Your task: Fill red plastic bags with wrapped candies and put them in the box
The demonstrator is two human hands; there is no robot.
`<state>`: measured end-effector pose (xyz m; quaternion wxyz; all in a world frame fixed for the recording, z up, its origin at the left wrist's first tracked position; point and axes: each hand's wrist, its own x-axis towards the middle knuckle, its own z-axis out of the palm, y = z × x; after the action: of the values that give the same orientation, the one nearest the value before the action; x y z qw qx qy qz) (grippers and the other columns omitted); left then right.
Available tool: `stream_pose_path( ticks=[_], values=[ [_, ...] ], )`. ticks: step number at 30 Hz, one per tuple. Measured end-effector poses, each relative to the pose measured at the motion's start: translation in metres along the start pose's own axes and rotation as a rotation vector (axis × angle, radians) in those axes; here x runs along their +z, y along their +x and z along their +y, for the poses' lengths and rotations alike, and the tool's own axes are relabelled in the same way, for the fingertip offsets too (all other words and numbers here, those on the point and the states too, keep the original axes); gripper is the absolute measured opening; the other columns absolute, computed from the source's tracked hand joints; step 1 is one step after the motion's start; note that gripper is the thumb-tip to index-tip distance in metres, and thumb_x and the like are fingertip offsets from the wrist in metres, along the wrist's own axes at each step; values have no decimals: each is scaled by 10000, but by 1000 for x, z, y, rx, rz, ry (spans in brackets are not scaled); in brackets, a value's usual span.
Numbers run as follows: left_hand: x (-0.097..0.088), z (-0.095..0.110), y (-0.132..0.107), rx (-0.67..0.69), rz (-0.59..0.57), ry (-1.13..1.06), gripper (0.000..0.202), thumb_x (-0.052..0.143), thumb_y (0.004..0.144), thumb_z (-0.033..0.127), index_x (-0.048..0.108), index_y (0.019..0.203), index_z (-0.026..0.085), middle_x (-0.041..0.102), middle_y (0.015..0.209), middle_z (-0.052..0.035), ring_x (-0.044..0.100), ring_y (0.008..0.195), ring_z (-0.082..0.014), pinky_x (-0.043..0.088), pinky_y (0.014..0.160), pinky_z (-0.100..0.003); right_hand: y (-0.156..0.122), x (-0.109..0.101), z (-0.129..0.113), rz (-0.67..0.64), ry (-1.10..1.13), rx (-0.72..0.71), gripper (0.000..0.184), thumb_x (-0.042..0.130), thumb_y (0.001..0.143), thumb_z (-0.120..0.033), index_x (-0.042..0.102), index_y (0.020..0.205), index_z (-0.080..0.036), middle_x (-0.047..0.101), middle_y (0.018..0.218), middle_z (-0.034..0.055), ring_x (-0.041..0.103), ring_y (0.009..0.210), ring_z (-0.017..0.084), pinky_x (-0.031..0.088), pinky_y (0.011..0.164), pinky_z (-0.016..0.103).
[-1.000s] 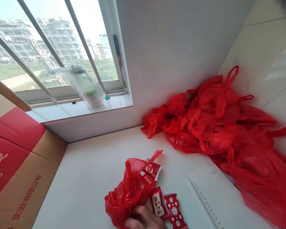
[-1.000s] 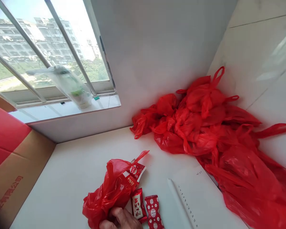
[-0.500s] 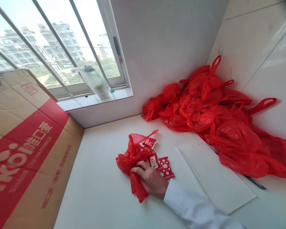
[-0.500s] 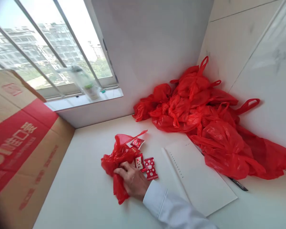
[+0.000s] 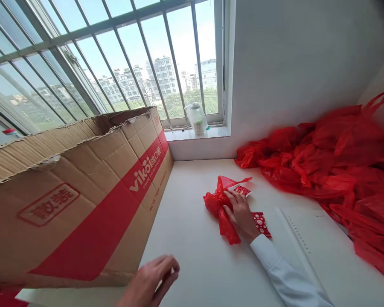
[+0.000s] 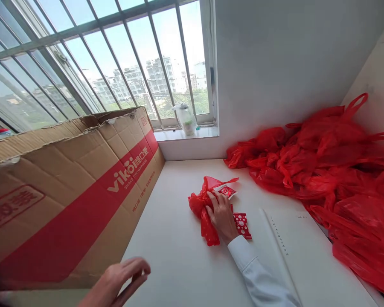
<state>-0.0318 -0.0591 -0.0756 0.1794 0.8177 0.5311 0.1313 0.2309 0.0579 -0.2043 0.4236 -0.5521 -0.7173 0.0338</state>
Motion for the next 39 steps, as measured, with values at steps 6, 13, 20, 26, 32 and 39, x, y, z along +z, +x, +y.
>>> stream_pose_path(
  ticks=[6, 13, 20, 26, 32, 39],
  values=[
    [33, 19, 146, 245, 114, 27, 179, 604, 777, 161, 577, 943, 223, 588, 974, -30, 505, 971, -187, 440, 832, -299, 14, 10, 3, -33, -15, 90, 126, 524, 833, -232, 630, 895, -204, 646, 932, 38, 484, 936, 247, 377, 874, 410],
    [78, -9, 206, 240, 61, 98, 221, 716, 694, 257, 607, 882, 220, 632, 919, -27, 506, 926, -227, 407, 796, -361, 11, 20, 4, 86, 50, 176, 105, 511, 844, -235, 597, 791, -210, 632, 797, 10, 508, 810, 191, 373, 772, 317],
    [44, -56, 209, 275, 74, -243, 75, 617, 756, 213, 607, 687, 186, 589, 693, 8, 510, 717, -142, 398, 677, -255, 7, 16, 18, 309, 52, 297, 125, 456, 835, -259, 553, 788, -196, 609, 791, 26, 509, 762, 195, 370, 732, 323],
    [28, -74, 200, 146, 137, -319, 60, 564, 746, 205, 605, 787, 190, 588, 775, 7, 525, 754, -146, 415, 718, -272, 7, 21, 18, 294, 130, 291, 107, 439, 806, -241, 527, 845, -195, 602, 844, 44, 536, 808, 203, 411, 754, 344],
    [42, -37, 196, 345, 13, -93, 380, 577, 645, 69, 593, 985, 238, 591, 984, -29, 452, 1029, -215, 422, 836, -315, 8, 23, 3, 212, -70, -18, 481, 559, 761, -295, 463, 1216, -171, 560, 1166, 104, 465, 1076, 271, 351, 927, 470],
    [48, -29, 201, 355, -63, -114, 70, 581, 771, 154, 561, 715, 192, 631, 784, -7, 503, 857, -173, 401, 790, -305, 9, 25, -3, 192, -70, -89, 119, 563, 840, -223, 607, 950, -228, 657, 892, 14, 511, 897, 194, 381, 885, 392]
  ],
)
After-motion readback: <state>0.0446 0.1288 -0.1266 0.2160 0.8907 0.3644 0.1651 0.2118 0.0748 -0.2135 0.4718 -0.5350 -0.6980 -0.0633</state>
